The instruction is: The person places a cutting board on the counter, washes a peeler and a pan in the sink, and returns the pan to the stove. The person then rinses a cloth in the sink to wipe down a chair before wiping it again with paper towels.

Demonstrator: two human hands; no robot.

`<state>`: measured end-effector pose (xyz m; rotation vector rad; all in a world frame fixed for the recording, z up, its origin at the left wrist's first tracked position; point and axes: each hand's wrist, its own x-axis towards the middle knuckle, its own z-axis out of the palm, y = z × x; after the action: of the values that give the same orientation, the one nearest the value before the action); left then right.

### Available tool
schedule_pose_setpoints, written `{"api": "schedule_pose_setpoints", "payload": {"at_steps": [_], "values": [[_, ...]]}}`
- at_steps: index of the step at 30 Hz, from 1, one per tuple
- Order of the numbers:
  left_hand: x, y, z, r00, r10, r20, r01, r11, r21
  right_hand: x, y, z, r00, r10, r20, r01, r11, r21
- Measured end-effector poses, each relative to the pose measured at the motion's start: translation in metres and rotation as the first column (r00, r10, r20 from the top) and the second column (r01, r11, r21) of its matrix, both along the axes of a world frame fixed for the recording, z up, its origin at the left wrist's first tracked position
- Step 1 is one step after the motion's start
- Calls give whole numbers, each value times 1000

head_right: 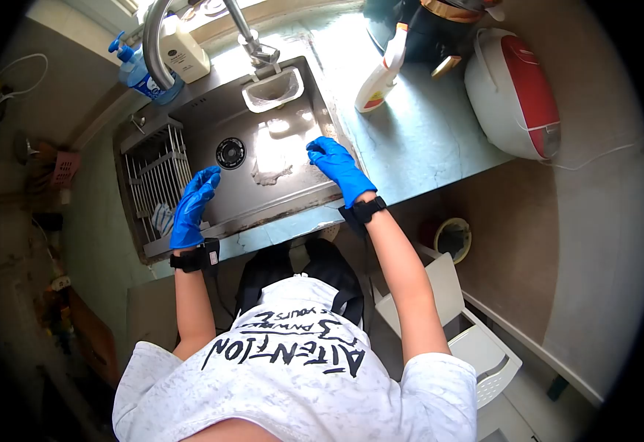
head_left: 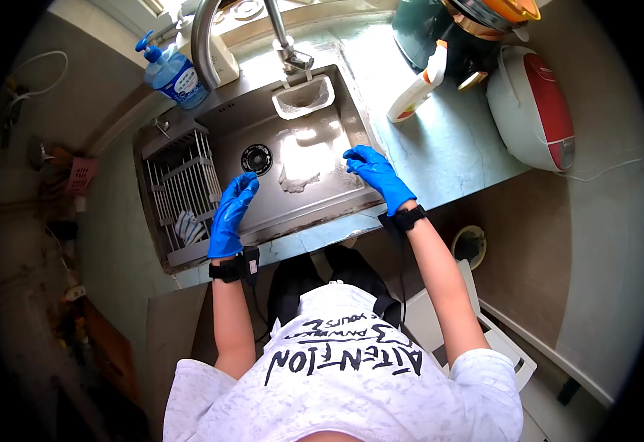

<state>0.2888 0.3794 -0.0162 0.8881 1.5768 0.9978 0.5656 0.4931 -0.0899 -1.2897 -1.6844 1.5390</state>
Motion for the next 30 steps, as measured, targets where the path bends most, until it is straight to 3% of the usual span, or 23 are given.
{"api": "schedule_pose_setpoints", "payload": {"at_steps": [2, 3, 5, 7, 10, 11, 13, 14, 15, 17, 18, 19, 21, 24, 25, 27, 29, 30], "values": [[-4, -10, -2, 998, 66, -7, -66, 998, 6, -43, 20, -3, 902, 278, 332, -302, 953, 22], [-6, -14, -4, 994, 108, -10, -108, 994, 24, -62, 29, -11, 839, 381, 388, -421, 907, 20], [-8, -22, -3, 987, 157, 16, -158, 987, 16, -98, 46, -47, 711, 498, 496, -643, 746, 173], [-14, -28, -4, 980, 184, 70, -185, 983, 5, -128, 53, -68, 467, 564, 682, -814, 574, 83], [-28, -39, -5, 964, 235, 126, -235, 972, -15, -163, 49, -107, 277, 580, 766, -920, 389, 38], [-32, -42, -6, 953, 261, 156, -261, 965, -21, -168, 43, -117, 312, 582, 750, -913, 403, 67], [-44, -51, -11, 935, 302, 188, -300, 953, -39, -180, 35, -149, 282, 701, 655, -798, 551, -246], [-50, -56, -15, 923, 323, 209, -322, 946, -37, -182, 31, -168, 169, 618, 768, -866, 465, -184], [-56, -61, -19, 912, 341, 230, -342, 939, -37, -189, 27, -160, 150, 628, 764, -872, 447, -197], [-69, -69, -19, 905, 360, 226, -351, 933, -78, -193, 17, -135, 357, 492, 794, -695, 708, -127], [-74, -71, -18, 885, 396, 243, -390, 918, -76, -186, 18, -137, 272, 409, 871, -793, 607, -37], [-78, -73, -18, 866, 430, 257, -426, 902, -74, -189, 25, -107, 490, 604, 629, -602, 756, -257], [-88, -73, -20, 841, 446, 308, -440, 893, -90, -166, 52, -185, 387, 505, 771, -861, 498, 106], [-97, -60, -27, 855, 406, 325, -412, 910, -51, -159, 87, -139, 539, 613, 578, -768, 639, 40], [-95, -53, -26, 852, 396, 341, -405, 913, -49, -159, 92, -119, 558, 541, 630, -720, 693, 43], [-85, -38, -23, 878, 315, 359, -330, 944, -21, -152, 99, -84, 712, 485, 508, -572, 820, 20], [-71, -21, -37, 876, 257, 407, -272, 962, -22, -150, 92, -36, 877, 425, 224, -372, 896, -243], [-64, -12, -40, 896, 167, 412, -173, 985, -24, -143, 92, -34, 929, 360, 89, -329, 910, -251]]}}
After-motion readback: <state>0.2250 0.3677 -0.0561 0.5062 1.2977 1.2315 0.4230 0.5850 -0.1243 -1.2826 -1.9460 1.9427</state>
